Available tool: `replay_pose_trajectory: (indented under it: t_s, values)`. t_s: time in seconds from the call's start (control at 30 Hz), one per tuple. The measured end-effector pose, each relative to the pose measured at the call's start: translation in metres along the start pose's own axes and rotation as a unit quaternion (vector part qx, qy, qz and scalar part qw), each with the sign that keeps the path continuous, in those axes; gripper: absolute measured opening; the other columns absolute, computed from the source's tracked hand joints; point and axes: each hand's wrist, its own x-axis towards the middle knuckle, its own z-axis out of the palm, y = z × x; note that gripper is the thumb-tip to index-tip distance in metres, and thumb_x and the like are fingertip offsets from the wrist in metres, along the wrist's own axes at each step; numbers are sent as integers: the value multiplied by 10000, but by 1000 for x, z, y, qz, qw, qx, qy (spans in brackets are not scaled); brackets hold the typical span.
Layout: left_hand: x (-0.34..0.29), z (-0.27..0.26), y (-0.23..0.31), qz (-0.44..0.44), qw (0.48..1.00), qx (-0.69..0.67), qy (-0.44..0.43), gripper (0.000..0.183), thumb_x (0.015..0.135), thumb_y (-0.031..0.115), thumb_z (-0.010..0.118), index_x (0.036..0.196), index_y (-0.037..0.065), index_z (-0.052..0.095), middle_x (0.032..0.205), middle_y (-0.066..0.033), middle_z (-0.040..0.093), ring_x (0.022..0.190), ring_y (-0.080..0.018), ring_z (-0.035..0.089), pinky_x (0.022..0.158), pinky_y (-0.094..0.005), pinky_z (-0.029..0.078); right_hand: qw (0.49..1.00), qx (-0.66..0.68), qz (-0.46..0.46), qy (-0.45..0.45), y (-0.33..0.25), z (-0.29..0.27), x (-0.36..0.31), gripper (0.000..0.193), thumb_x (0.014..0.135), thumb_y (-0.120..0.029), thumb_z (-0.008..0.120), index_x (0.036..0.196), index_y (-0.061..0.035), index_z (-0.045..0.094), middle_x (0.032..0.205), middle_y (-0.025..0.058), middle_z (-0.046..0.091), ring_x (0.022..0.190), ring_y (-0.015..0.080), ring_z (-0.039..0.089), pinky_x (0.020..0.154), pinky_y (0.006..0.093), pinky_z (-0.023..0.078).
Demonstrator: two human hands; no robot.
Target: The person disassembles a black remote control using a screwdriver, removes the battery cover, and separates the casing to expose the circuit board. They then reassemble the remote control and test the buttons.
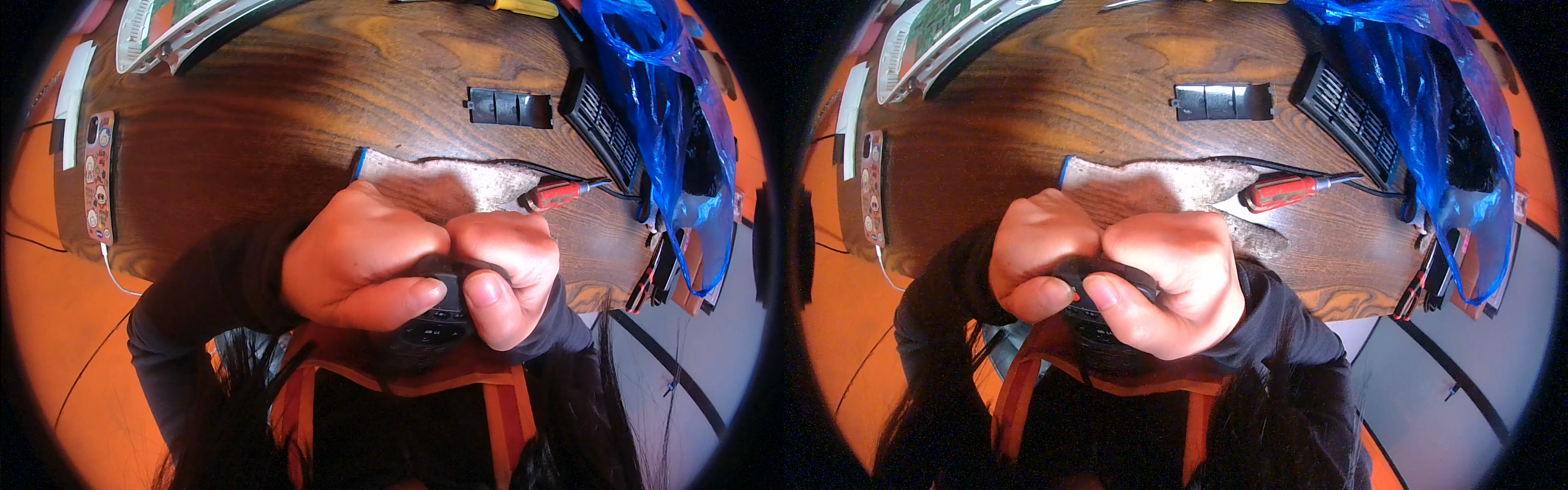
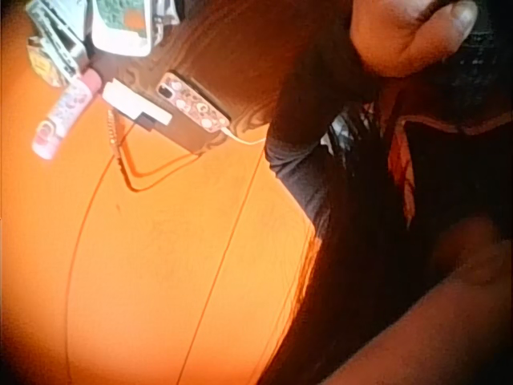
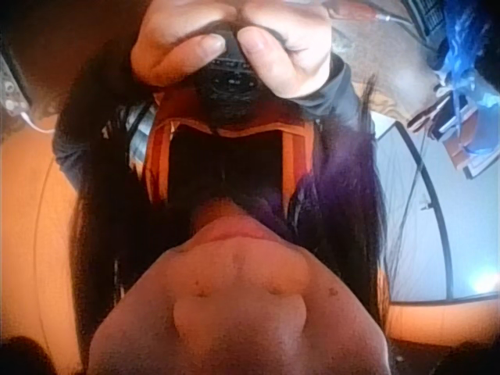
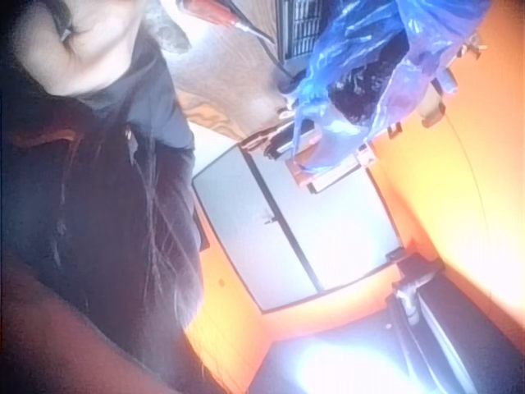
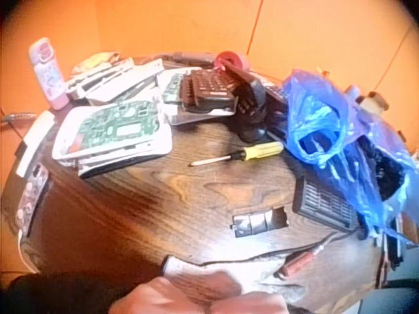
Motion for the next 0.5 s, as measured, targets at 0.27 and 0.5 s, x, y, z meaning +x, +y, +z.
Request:
replay_pose_trajectory:
  t_s: [0.27,0.5]
  values:
    - [6,10,5,-106,986,-86,91,479,860,315,447,1102,-97,479,913,-191,606,794,-287,603,729,-313,449,986,49,81,135,6,4,1,249,870,-144,487,668,2,486,591,86,492,523,167,464,508,292,377]
    - [1,3,12,-143,986,61,54,243,844,175,517,965,-35,500,861,-195,576,788,-341,584,690,-351,456,995,17,32,94,6,-5,6,254,834,-177,535,938,44,603,784,145,624,694,226,614,658,281,467]
